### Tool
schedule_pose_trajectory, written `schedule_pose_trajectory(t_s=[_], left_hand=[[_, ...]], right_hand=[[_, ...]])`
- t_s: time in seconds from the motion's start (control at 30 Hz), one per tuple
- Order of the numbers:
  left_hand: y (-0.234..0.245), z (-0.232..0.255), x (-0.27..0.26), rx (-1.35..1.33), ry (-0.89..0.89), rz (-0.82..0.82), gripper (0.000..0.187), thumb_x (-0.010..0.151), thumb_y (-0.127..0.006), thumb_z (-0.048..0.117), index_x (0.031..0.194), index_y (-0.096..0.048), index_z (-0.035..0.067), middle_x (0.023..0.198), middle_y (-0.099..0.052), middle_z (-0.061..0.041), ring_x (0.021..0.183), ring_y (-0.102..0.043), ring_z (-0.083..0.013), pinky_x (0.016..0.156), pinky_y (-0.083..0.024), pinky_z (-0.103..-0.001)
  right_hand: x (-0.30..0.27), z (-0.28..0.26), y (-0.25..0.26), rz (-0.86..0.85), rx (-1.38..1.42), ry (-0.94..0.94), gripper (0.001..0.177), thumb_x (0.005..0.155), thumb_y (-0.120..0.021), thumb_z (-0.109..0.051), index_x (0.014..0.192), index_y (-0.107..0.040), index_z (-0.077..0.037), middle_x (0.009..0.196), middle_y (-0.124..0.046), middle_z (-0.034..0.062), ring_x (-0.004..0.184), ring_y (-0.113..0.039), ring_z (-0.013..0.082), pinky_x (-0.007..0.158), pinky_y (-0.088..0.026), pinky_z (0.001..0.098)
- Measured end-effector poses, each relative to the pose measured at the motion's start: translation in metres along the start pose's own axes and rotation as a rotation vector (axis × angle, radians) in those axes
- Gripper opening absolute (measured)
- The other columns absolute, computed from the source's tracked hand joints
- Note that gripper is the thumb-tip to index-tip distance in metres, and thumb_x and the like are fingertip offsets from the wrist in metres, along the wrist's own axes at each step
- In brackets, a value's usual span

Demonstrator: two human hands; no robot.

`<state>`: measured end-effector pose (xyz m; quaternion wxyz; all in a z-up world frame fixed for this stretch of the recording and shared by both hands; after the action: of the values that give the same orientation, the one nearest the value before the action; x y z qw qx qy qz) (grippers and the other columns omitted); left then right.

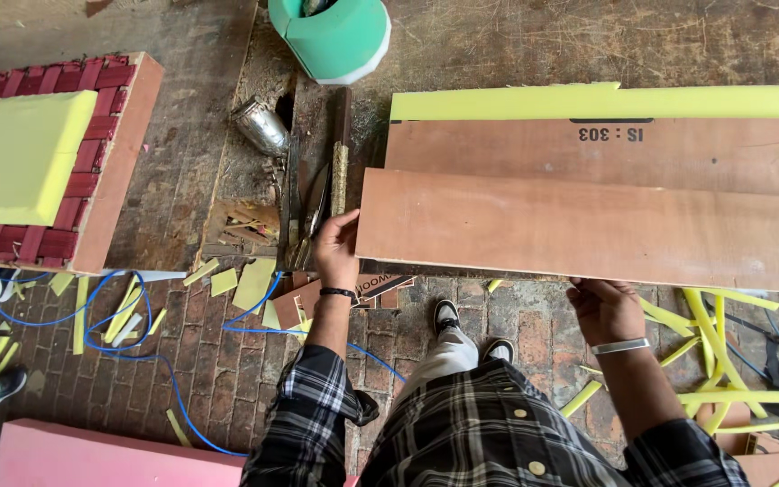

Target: The person uses a spray gun to apply adhesive to a plywood board, then places a yellow foam sheet on top. They use a straightedge and a knife to cut the foam along the board's edge, trim the excess, and remove the cut pieces. The person repeats the process with another foam sheet and board.

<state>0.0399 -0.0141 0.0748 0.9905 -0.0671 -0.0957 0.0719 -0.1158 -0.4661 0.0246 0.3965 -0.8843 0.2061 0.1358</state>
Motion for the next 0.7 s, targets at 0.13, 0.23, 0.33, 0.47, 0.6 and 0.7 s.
schedule_pose_trajectory(t_s=[0.13,0.23,0.33,0.47,0.6,0.7], left_hand=[[-0.012,0.036,0.010,0.087,-0.176,-0.053,0.030,0.095,-0.073,-0.007,0.119,-0.074,0.010,0.131,-0.072,-0.014,0.120,-0.071,-0.0217,0.104,-0.062,-0.038],[-0.021,0.075,0.026,0.432,-0.324,-0.123,0.043,0.088,-0.078,-0.005,0.127,-0.070,0.012,0.136,-0.069,-0.012,0.125,-0.068,-0.0230,0.105,-0.060,-0.036],[-0.041,0.107,0.042,0.519,-0.455,-0.251,0.049,0.087,-0.077,-0.008,0.133,-0.068,0.009,0.145,-0.061,-0.017,0.134,-0.061,-0.0291,0.113,-0.052,-0.039],[-0.048,0.132,0.061,0.519,-0.516,-0.268,0.044,0.088,-0.076,-0.009,0.129,-0.071,0.007,0.139,-0.067,-0.015,0.129,-0.067,-0.0257,0.110,-0.056,-0.036],[-0.058,0.126,0.066,0.487,-0.448,-0.217,0.036,0.087,-0.077,-0.006,0.122,-0.075,0.005,0.130,-0.074,-0.012,0.124,-0.072,-0.0212,0.108,-0.058,-0.034],[-0.056,0.120,0.053,0.306,-0.369,-0.159,0.035,0.092,-0.074,-0.007,0.126,-0.071,0.001,0.133,-0.071,-0.014,0.128,-0.067,-0.0240,0.112,-0.054,-0.038]], right_hand=[[-0.002,-0.014,0.011,0.072,-0.011,0.007,0.020,0.100,-0.056,0.005,0.092,-0.071,-0.006,0.090,-0.072,0.0100,0.086,-0.070,0.0225,0.078,-0.056,0.0383],[0.003,-0.024,0.006,0.004,0.007,0.057,0.020,0.102,-0.057,0.006,0.096,-0.071,-0.006,0.091,-0.072,0.0091,0.087,-0.070,0.0226,0.081,-0.057,0.0403],[0.005,-0.027,0.005,0.005,-0.009,0.059,0.016,0.101,-0.058,0.002,0.096,-0.071,-0.006,0.090,-0.072,0.0088,0.085,-0.070,0.0227,0.081,-0.058,0.0409],[0.019,-0.025,-0.003,0.105,0.014,0.114,0.007,0.110,-0.064,-0.004,0.106,-0.067,-0.010,0.100,-0.072,0.0050,0.091,-0.069,0.0216,0.081,-0.055,0.0391],[0.049,-0.042,-0.013,0.192,0.128,0.194,0.010,0.114,-0.061,-0.017,0.122,-0.062,-0.011,0.115,-0.070,0.0041,0.105,-0.067,0.0222,0.091,-0.054,0.0405],[0.081,-0.052,-0.023,0.176,0.198,0.218,0.015,0.114,-0.059,-0.020,0.126,-0.060,-0.011,0.117,-0.069,0.0041,0.107,-0.067,0.0222,0.095,-0.053,0.0423]])
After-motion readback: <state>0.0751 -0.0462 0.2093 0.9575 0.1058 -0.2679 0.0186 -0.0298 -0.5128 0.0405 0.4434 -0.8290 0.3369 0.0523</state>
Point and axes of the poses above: each hand's wrist, its own x-axis towards the middle knuckle, its own y-axis out of the back of the hand, z = x × y, the point moved 5 cm from there along x, towards the middle knuckle
